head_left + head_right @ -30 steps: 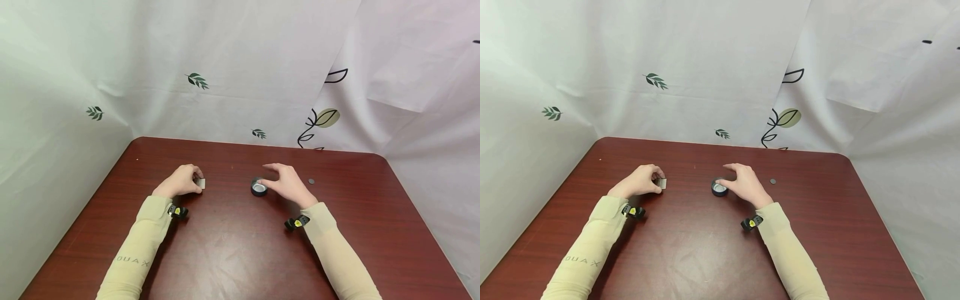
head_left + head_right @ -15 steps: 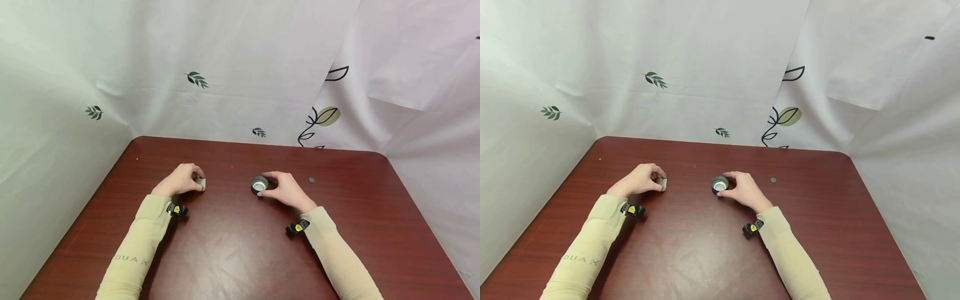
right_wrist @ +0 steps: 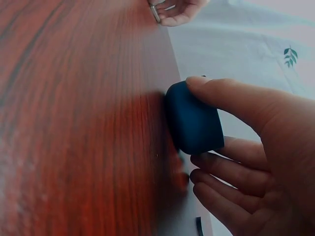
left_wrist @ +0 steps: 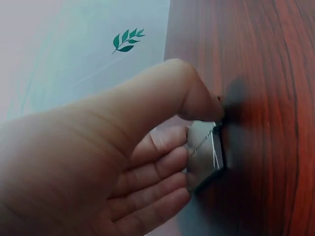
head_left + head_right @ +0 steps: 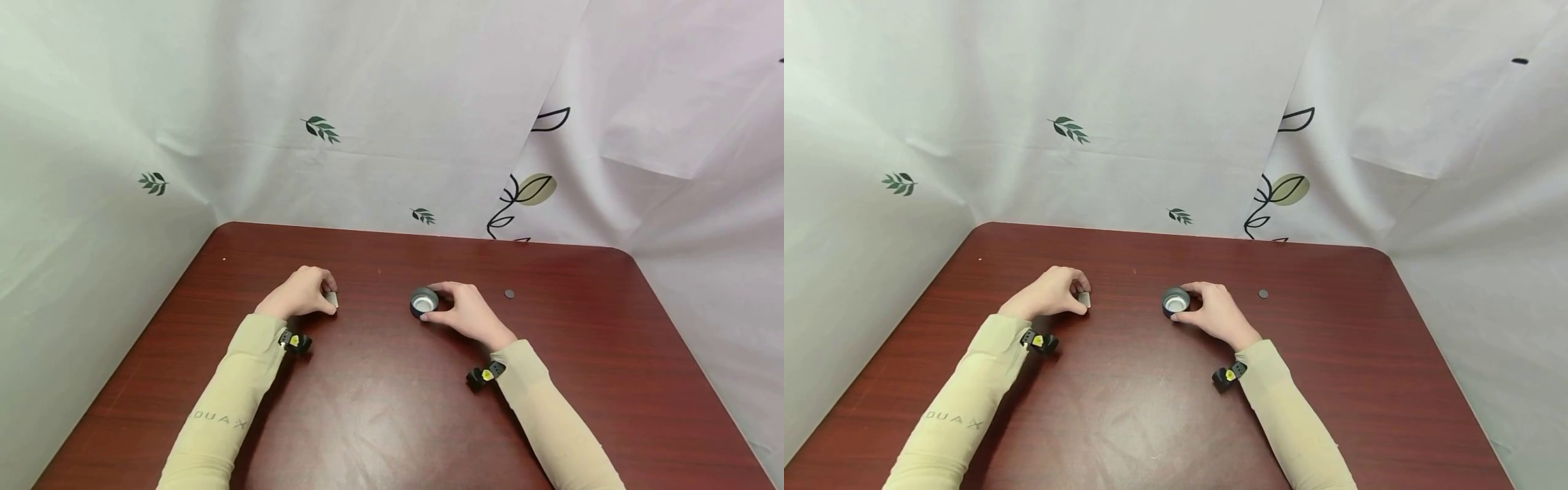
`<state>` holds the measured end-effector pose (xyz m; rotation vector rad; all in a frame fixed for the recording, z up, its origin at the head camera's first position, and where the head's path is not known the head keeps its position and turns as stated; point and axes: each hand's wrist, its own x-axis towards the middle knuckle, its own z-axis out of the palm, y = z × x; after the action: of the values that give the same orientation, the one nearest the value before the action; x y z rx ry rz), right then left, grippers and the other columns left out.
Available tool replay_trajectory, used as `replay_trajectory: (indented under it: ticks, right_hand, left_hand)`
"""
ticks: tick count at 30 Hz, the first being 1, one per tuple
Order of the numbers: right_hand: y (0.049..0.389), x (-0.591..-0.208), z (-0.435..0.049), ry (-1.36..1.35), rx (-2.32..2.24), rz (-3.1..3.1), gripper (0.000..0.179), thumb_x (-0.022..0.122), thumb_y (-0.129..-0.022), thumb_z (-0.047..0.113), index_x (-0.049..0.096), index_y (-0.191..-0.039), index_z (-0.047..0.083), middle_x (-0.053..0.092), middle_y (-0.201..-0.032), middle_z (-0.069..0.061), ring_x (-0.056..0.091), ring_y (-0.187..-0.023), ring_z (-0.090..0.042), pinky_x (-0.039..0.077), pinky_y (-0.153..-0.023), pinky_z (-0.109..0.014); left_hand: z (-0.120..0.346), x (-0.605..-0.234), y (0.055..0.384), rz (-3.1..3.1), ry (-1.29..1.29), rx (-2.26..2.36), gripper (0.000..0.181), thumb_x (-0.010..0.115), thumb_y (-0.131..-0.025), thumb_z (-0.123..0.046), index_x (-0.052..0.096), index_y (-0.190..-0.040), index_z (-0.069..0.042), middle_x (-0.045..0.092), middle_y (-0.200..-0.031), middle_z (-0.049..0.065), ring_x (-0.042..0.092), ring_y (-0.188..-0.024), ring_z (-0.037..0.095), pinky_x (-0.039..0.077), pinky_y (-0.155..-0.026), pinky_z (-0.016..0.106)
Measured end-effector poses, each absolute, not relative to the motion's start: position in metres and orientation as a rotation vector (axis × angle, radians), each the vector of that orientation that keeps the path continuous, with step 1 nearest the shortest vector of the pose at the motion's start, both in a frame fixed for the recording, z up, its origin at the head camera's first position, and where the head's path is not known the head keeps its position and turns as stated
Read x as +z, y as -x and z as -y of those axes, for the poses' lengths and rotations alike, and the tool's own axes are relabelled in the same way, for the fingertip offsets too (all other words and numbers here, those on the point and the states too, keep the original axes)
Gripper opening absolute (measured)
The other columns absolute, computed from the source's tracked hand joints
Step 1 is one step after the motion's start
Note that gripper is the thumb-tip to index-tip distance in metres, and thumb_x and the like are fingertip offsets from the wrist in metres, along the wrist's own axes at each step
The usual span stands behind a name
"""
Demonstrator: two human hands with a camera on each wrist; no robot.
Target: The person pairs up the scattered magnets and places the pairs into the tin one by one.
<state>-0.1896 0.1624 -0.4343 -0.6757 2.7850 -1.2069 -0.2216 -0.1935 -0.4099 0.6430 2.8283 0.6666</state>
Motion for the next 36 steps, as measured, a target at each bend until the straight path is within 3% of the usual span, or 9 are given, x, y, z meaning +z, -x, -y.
replay_trajectory:
  ticks: [13,36]
  right_hand:
    - [0.189,-0.432,-0.162,0.662,-1.208,-2.774,0.053,0.09,-0.08,0.029,0.071,-0.125,0.009,0.07,-0.114,0.001,0.066,-0.104,-0.012,0.053,-0.093,-0.037]
    - [0.188,-0.433,-0.161,0.661,-1.237,-2.759,0.052,0.091,-0.078,0.027,0.071,-0.123,0.009,0.072,-0.111,0.001,0.068,-0.101,-0.011,0.054,-0.089,-0.037]
  left_hand:
    - [0.19,-0.414,0.222,-2.834,-0.578,0.621,0.034,0.081,-0.066,-0.012,0.067,-0.096,-0.005,0.063,-0.085,0.003,0.059,-0.078,0.02,0.052,-0.074,0.038]
    - [0.192,-0.411,0.21,-2.866,-0.527,0.723,0.038,0.081,-0.072,-0.009,0.071,-0.109,-0.003,0.067,-0.098,0.007,0.061,-0.089,0.025,0.053,-0.079,0.041]
